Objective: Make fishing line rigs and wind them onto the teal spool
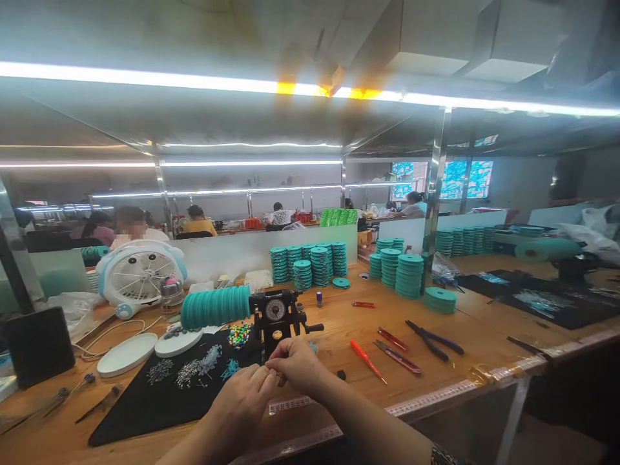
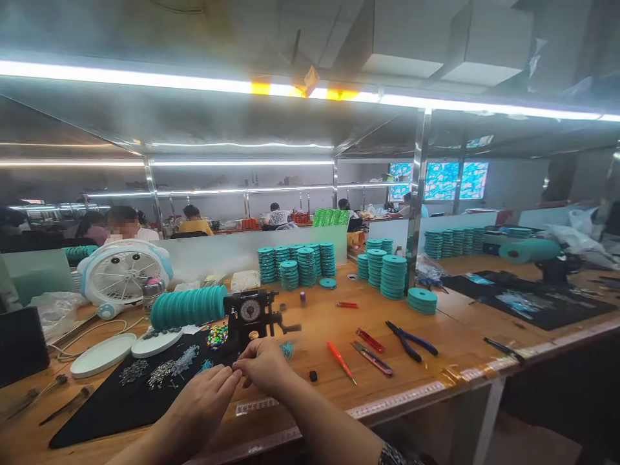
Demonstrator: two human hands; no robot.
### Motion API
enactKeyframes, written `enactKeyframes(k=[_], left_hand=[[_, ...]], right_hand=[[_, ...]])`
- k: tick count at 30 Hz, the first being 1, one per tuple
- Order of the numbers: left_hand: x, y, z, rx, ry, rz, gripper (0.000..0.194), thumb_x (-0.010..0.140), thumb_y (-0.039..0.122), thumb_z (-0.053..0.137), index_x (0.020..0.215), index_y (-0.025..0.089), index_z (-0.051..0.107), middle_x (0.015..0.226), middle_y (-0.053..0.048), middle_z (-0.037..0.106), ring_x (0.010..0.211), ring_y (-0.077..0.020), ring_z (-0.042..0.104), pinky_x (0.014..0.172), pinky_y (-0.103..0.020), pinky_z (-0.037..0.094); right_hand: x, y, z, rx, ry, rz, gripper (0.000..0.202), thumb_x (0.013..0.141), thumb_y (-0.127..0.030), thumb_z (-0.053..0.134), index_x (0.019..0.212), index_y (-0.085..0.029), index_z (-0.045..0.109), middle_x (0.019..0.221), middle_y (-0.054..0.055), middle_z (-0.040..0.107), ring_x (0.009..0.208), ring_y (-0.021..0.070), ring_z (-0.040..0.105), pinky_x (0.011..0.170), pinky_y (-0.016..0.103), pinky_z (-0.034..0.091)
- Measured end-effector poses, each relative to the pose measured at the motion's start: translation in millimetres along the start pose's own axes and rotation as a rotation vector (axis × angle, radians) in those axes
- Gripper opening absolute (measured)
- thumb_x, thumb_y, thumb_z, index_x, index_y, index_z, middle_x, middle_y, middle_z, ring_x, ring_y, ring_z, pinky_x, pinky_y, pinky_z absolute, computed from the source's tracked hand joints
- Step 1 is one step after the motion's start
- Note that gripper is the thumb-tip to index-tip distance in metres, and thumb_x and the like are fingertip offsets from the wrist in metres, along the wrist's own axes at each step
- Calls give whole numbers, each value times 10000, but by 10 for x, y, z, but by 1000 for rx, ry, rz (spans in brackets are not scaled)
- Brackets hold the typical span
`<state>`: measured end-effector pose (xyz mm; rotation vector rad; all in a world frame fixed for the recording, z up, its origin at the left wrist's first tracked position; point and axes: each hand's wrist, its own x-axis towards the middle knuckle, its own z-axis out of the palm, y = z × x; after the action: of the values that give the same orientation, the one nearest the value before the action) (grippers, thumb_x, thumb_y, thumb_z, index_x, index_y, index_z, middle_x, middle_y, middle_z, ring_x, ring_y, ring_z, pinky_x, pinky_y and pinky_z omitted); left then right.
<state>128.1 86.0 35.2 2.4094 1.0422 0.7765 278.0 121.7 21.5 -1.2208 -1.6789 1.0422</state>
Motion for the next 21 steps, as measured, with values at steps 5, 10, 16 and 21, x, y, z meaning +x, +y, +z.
enactKeyframes(k=[5, 10, 16, 21], left_hand=[[38, 42, -46, -143, -17, -137, 219, 758, 318, 462, 710, 182, 626, 680, -73, 584, 676, -231, 496, 697, -400, 398], [27, 87, -80, -434, -90, -431, 187, 761, 381, 424, 671, 218, 428, 484, 75, 367, 435, -114, 349, 439, -254, 330], [-1, 103, -50, -406, -102, -448, 222, 758, 396, 440, 634, 212, 434, 449, 63, 395, 422, -112, 362, 448, -257, 305], [6, 64, 26, -114, 40, -196, 203, 769, 303, 473, 604, 196, 524, 593, -31, 524, 595, -184, 447, 605, -327, 336]], right_hand=[[-101, -75, -138, -22, -31, -50, 96, 746, -104, 553, 661, -139, 578, 602, -5, 554, 528, 126, 582, 528, 244, 511], [-487, -210, -282, -279, -61, -420, 307, 717, -44, 544, 986, -192, 565, 1191, 61, 542, 963, 166, 596, 847, 274, 468], [-529, -115, -175, -513, -54, -502, 182, 766, -74, 508, 865, -198, 596, 1057, 46, 609, 871, 173, 605, 758, 270, 453], [-270, -92, -103, -230, 53, -211, 107, 769, -92, 531, 702, -170, 560, 840, 27, 598, 745, 146, 613, 672, 249, 474]])
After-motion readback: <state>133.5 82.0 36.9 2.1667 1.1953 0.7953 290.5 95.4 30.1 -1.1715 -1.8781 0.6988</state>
